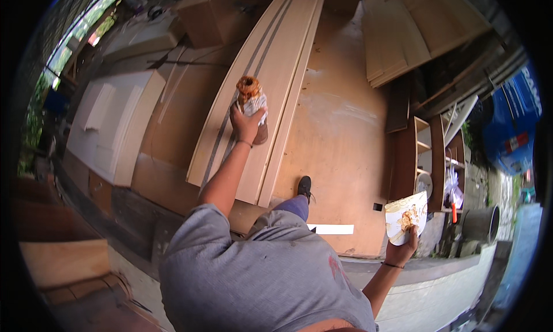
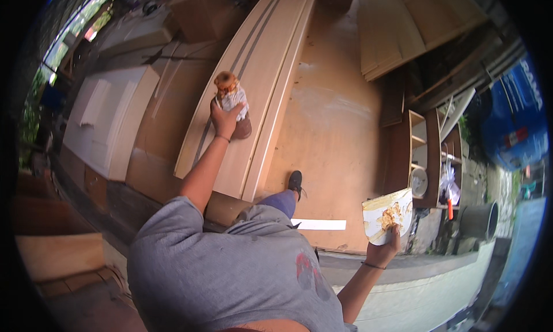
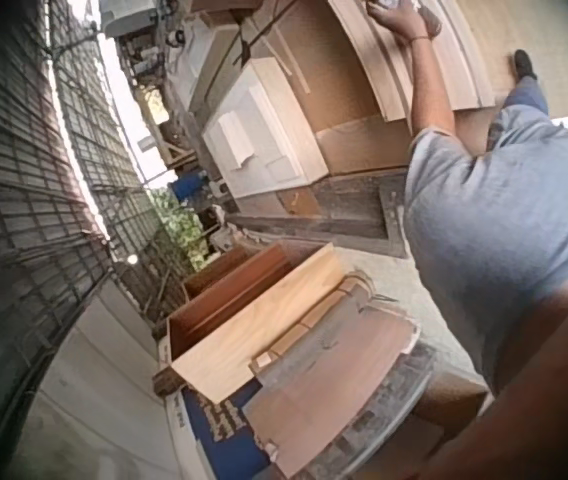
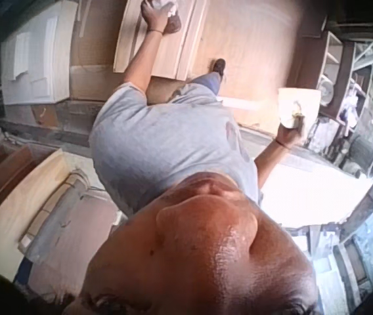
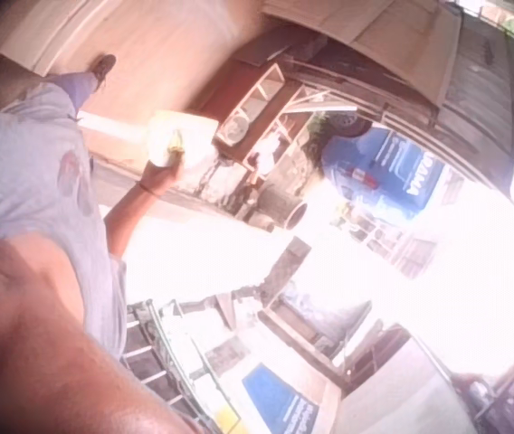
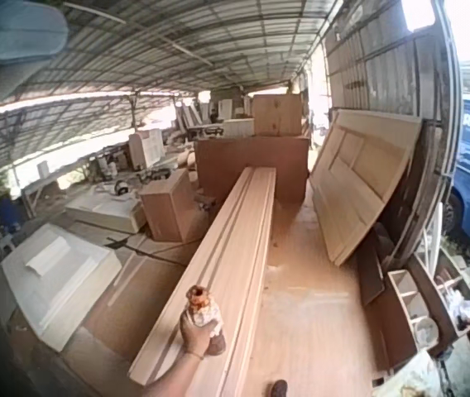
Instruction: The person applies adhesive from a bottle onto a small wooden block and then wipes it across a long wooden board.
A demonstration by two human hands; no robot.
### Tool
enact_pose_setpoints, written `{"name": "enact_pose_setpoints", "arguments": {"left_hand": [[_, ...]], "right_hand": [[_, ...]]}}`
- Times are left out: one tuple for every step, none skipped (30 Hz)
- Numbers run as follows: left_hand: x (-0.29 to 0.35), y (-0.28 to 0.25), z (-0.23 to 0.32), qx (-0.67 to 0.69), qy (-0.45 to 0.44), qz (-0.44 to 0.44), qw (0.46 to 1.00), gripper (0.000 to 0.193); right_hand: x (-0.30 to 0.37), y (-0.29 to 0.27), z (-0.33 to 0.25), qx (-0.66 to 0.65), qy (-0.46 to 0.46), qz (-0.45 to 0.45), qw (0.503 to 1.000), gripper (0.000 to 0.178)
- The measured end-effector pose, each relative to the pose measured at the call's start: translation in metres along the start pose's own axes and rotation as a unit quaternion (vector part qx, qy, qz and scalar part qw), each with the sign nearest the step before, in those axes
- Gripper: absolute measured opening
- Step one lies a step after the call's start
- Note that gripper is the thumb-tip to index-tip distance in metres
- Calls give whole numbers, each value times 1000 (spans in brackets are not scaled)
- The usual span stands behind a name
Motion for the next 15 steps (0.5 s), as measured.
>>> {"name": "enact_pose_setpoints", "arguments": {"left_hand": [[-9, 6, 0, -8, -8, 8, 1000, 82], [-17, 12, 3, 10, -12, 18, 1000, 82], [-30, 16, 6, 27, -11, 34, 999, 82], [-37, 21, -4, 13, -37, 39, 998, 81], [-44, 26, -6, 22, -40, 40, 998, 81], [-52, 30, -8, 31, -43, 41, 998, 81], [-58, 33, -9, 40, -46, 43, 997, 81], [-60, 40, -9, 28, -47, 57, 997, 81], [-64, 44, -9, 26, -45, 63, 997, 82], [-69, 47, -8, 24, -43, 69, 996, 82], [-70, 49, -10, 19, -42, 69, 997, 82], [-72, 51, -11, -4, -45, 72, 996, 82], [-70, 51, -13, -1, -55, 72, 996, 83], [-67, 51, -9, 3, -65, 71, 995, 84], [-64, 52, -7, 7, -74, 71, 995, 85]], "right_hand": [[-17, -8, -4, 1, 2, -14, 1000, 49], [-34, -21, -7, 2, 1, -27, 1000, 43], [-59, -16, -11, -1, -1, -43, 999, 38], [-79, -10, -15, -3, 1, -54, 999, 30], [-98, -8, -17, -4, 7, -59, 998, 29], [-119, -8, -20, -5, 12, -63, 998, 29], [-139, -7, -22, -7, 18, -68, 998, 28], [-159, -8, -22, -21, 20, -84, 996, 30], [-179, -8, -22, -34, 22, -101, 994, 33], [-200, -7, -22, -49, 24, -117, 992, 35], [-213, -3, -20, -64, 28, -126, 990, 38], [-229, 2, -18, -81, 44, -147, 985, 38], [-244, 10, -15, -93, 60, -186, 976, 38], [-258, 20, -14, -97, 67, -173, 978, 34], [-271, 29, -11, -101, 75, -161, 979, 31]]}}
Point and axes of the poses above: each hand's wrist, its own x-axis away from the middle knuckle, its own y-axis out of the palm, z = x × y, the point moved 2 cm from there along -x, towards the middle knuckle, and after that the axes turned 13 degrees about -z, right-handed, at the moved point
